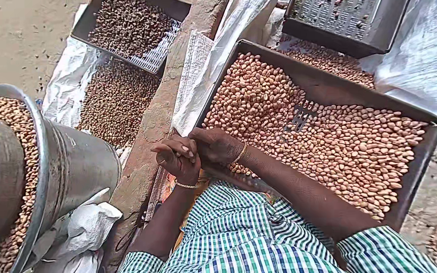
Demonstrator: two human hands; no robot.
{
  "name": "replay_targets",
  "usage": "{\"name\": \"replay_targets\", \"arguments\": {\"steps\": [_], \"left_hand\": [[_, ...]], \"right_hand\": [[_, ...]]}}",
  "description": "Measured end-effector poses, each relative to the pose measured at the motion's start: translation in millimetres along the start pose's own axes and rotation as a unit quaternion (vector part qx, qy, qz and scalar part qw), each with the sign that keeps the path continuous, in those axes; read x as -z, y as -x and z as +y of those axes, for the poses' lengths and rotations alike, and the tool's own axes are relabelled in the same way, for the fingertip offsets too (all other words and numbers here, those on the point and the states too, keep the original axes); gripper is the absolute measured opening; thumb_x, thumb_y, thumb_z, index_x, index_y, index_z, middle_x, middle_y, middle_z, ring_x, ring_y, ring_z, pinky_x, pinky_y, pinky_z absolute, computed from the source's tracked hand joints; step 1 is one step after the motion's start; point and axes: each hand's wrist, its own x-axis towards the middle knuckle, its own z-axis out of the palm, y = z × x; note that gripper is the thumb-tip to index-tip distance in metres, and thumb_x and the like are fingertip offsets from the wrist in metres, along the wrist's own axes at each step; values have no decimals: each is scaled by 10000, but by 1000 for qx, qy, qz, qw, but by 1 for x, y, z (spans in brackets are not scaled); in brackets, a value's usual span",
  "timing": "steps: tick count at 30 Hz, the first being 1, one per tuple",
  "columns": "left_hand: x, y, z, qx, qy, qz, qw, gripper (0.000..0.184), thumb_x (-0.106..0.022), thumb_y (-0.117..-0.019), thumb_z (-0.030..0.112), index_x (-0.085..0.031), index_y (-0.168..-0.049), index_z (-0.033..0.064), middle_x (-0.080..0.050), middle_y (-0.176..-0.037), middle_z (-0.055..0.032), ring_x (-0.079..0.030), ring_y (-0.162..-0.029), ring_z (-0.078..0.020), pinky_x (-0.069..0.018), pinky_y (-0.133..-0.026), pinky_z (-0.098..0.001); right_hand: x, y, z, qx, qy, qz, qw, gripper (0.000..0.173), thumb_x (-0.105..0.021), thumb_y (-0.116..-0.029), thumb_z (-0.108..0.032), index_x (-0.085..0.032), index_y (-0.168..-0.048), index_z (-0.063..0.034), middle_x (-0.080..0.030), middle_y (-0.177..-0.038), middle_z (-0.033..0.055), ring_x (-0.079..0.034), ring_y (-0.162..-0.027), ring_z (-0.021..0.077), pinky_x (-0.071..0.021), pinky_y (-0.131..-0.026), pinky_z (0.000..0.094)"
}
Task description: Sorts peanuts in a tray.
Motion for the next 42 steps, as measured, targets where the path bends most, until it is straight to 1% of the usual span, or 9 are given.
{"name": "replay_targets", "arguments": {"steps": [5, 9, 14, 22, 27, 29, 33, 36, 42], "left_hand": [[-3, 2, -1, 128, -104, -39, 986, 483, -476, -1083, 306, -617, -635, 190, -554, -517, 105, -482, -408, 14, -421, -416, -146], [-6, -19, 4, 417, -88, -135, 895, 518, -387, -1114, 316, -608, -675, 154, -551, -543, 84, -470, -417, 13, -413, -415, -132], [-4, -29, -2, 568, -93, -199, 793, 523, -390, -1106, 333, -652, -690, 153, -547, -542, 90, -468, -414, 24, -404, -405, -121], [1, -38, -4, 590, -79, -166, 786, 558, -329, -1115, 382, -589, -657, 196, -492, -519, 118, -417, -395, 48, -356, -385, -96], [-2, -39, -7, 589, -70, -149, 791, 600, -283, -1115, 424, -582, -660, 173, -486, -506, 95, -417, -384, 33, -359, -381, -109], [0, -39, -4, 587, -69, -149, 793, 617, -269, -1110, 450, -593, -665, 170, -515, -530, 89, -429, -397, 30, -365, -390, -110], [2, -38, -4, 573, -56, -153, 803, 596, -305, -1114, 415, -608, -669, 158, -528, -532, 86, -444, -399, 27, -378, -393, -112], [0, -38, -6, 575, -56, -158, 801, 579, -337, -1110, 403, -621, -669, 158, -532, -521, 87, -457, -395, 28, -390, -391, -113], [0, -38, -3, 573, -57, -151, 803, 570, -345, -1111, 386, -619, -667, 156, -532, -524, 88, -457, -400, 30, -390, -395, -111]], "right_hand": [[16, 22, -18, -158, 73, -202, 964, 235, -584, -973, -57, -668, -1145, 79, -690, -1002, 240, -674, -977, 387, -499, -848, 534], [81, 66, -36, -276, 115, -380, 875, 153, -633, -987, -101, -738, -933, -4, -670, -815, 137, -635, -767, 275, -477, -712, 487], [152, 129, -67, -185, 115, 136, 966, 151, -567, -1014, -61, -685, -1049, 25, -709, -1023, 46, -690, -935, 22, -565, -873, 191], [102, 220, -54, -370, -69, 472, 797, 179, -473, -1009, 56, -510, -1172, -9, -680, -1081, 19, -740, -845, 87, -639, -809, 264], [57, 209, -68, -484, -313, 225, 786, 223, -418, -1083, -56, -558, -1245, 8, -725, -1045, 48, -711, -904, 72, -576, -832, 228], [58, 210, -60, -467, -293, 285, 784, 201, -421, -1082, -45, -571, -1207, 2, -731, -1009, 50, -730, -880, 98, -601, -821, 254], [101, 218, -49, -333, -60, 488, 805, 143, -533, -994, 36, -617, -1057, -63, -747, -959, -54, -731, -849, 31, -617, -813, 211], [107, 227, -47, -348, 185, 359, 846, 181, -613, -971, -19, -717, -1075, 87, -702, -1213, 183, -672, -1160, 161, -513, -1012, 256], [69, 225, -28, -303, 335, 240, 859, 165, -626, -933, 29, -738, -1017, 116, -693, -1216, 287, -697, -1122, 421, -555, -972, 436]]}}
